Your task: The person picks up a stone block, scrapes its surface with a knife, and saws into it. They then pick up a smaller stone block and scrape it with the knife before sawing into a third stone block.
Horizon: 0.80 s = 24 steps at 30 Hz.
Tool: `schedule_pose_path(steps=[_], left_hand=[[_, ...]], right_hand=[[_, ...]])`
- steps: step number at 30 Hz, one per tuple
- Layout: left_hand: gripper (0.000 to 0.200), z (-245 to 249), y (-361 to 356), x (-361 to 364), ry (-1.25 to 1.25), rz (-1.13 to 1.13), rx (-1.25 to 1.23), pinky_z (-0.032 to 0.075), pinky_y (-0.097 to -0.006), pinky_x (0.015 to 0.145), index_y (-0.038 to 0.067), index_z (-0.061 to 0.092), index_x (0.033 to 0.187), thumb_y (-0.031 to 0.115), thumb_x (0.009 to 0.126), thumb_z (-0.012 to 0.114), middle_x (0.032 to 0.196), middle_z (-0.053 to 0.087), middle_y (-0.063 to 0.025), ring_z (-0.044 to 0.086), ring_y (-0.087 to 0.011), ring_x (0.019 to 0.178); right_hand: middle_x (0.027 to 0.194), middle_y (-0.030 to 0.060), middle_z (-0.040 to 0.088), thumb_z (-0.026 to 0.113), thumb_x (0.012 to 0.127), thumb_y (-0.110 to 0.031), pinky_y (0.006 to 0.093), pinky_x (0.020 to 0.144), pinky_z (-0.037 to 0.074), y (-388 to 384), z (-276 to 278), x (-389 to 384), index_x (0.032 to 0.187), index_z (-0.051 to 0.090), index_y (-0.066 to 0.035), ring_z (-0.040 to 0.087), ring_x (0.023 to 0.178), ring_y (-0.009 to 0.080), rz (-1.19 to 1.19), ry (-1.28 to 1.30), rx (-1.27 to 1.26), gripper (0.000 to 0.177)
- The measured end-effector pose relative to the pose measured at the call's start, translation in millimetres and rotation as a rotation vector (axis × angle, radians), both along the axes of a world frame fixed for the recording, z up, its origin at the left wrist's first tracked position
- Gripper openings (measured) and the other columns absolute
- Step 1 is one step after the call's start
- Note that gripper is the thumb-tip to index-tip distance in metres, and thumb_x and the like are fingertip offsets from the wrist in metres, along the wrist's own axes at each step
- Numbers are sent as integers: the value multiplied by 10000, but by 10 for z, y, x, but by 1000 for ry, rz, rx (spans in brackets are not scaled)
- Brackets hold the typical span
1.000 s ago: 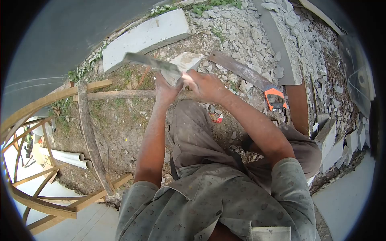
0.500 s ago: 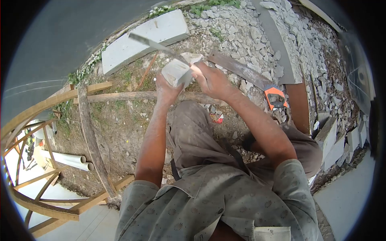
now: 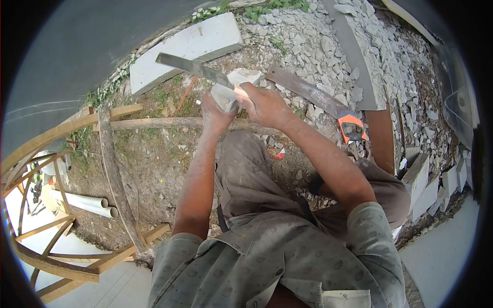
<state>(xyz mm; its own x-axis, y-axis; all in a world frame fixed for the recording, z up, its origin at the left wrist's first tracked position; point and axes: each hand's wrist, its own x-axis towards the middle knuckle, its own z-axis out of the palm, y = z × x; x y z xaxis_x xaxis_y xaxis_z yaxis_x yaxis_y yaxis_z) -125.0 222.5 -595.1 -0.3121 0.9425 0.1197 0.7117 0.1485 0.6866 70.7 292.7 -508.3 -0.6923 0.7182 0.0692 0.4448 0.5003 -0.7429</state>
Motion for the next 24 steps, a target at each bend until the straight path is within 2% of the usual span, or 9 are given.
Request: schedule_pose_path(steps=[3, 4, 8, 11, 15, 16, 19, 23, 24], left_hand=[[872, 2, -27, -37, 7, 40, -59, 404, -521, 1016, -26, 383, 1353, 216, 674, 874, 1253, 479, -244, 490, -419, 1199], [871, 24, -4, 1, 9, 50, -47, 396, -525, 1023, -24, 387, 1357, 212, 673, 872, 1271, 464, -244, 470, -418, 1222], [881, 35, -65, 52, 8, 44, -54, 404, -520, 1015, -20, 375, 1355, 216, 670, 875, 1255, 473, -243, 476, -414, 1214], [829, 89, 13, 65, 49, 45, -23, 425, -513, 984, -26, 381, 1317, 210, 687, 866, 1223, 498, -257, 505, -420, 1171], [846, 5, 50, 137, 110, 18, 23, 428, -506, 991, -27, 389, 1327, 236, 682, 869, 1232, 493, -245, 511, -404, 1165], [840, 55, 25, 172, 28, 97, -31, 428, -507, 993, -20, 398, 1325, 242, 679, 868, 1239, 493, -241, 512, -402, 1168], [848, 106, 79, 152, 107, 37, -40, 423, -515, 992, -18, 397, 1330, 246, 678, 870, 1242, 491, -252, 505, -412, 1169], [872, 106, 35, 186, 61, 61, -42, 390, -514, 1032, -23, 376, 1343, 221, 673, 877, 1275, 466, -251, 471, -409, 1212], [898, 14, 15, 91, 75, 44, -93, 393, -513, 1031, -25, 352, 1366, 216, 677, 876, 1270, 467, -257, 473, -411, 1213]], right_hand=[[971, 277, 683, 495, 1016, -267, 567, 745, 512, 293, -584, 73, 1308, 494, -91, 644, 868, 507, -97, -226, -205, 341], [970, 270, 686, 502, 1015, -271, 572, 753, 508, 330, -584, 24, 1311, 489, -97, 642, 879, 504, -196, -126, -241, 344], [1013, 262, 703, 447, 1033, -364, 560, 858, 518, 87, -202, 63, 1325, 512, -103, 677, 969, 443, -23, -19, -46, 397], [970, 254, 702, 479, 1015, -373, 583, 809, 507, 393, -741, 114, 1230, 508, -92, 675, 919, 453, -115, -162, -158, 354], [1014, 265, 701, 433, 1036, -369, 556, 850, 520, 126, -101, 66, 1270, 537, -59, 677, 972, 449, 37, -171, -17, 402], [991, 280, 695, 453, 1027, -363, 561, 842, 518, 206, -200, 74, 1233, 538, -39, 672, 939, 472, -40, -297, -152, 393], [954, 280, 692, 473, 1021, -376, 581, 816, 514, 343, -427, 46, 1187, 516, -43, 672, 912, 472, -222, -126, -169, 374], [983, 291, 688, 436, 1038, -359, 585, 854, 504, 145, -262, 138, 1281, 539, -33, 664, 965, 476, -43, -226, -85, 419], [1013, 285, 687, 445, 1036, -363, 580, 874, 500, 289, -394, 122, 1334, 518, -50, 656, 991, 478, -176, -380, -313, 438]])
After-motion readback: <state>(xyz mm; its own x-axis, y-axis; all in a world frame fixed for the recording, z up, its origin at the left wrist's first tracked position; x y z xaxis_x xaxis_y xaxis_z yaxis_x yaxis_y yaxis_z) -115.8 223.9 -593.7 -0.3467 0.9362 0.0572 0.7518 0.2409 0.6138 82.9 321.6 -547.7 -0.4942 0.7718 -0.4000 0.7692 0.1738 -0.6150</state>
